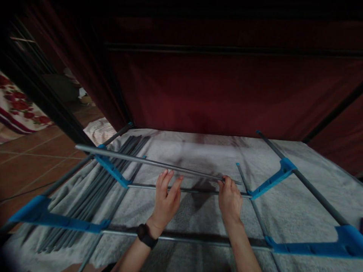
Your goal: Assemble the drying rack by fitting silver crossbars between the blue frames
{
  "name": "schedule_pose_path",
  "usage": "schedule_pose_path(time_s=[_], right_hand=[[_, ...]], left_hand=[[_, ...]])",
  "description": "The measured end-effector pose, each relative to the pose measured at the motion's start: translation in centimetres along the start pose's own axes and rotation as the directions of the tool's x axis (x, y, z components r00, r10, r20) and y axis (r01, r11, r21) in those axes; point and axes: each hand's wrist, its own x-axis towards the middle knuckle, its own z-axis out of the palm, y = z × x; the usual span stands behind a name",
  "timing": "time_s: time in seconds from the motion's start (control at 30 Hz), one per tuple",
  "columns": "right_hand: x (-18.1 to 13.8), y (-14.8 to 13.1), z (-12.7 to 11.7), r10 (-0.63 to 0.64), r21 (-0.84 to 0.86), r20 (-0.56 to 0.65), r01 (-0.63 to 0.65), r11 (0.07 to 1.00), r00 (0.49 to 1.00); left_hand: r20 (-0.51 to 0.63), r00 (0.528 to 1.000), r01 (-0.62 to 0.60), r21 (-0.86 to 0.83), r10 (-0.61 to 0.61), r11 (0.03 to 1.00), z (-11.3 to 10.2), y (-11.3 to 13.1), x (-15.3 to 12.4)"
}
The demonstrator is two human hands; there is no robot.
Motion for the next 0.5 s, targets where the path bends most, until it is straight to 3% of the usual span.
schedule_pose_path(time_s=[0.23, 0.5], right_hand=[[0.2, -0.5, -0.8, 0.082, 0.143, -0.034, -0.076, 0.987, 0.996], [0.7, -1.2, -1.7, 0.212, 0.447, 0.055, -0.213, 0.869, 0.976]], left_hand=[[0.151, 0.977, 0.181, -0.234, -0.148, 0.955, 0.9, 0.0, 0.6], [0.219, 0.969, 0.177, -0.284, -0.116, 0.942, 1.1, -0.1, 0.6]])
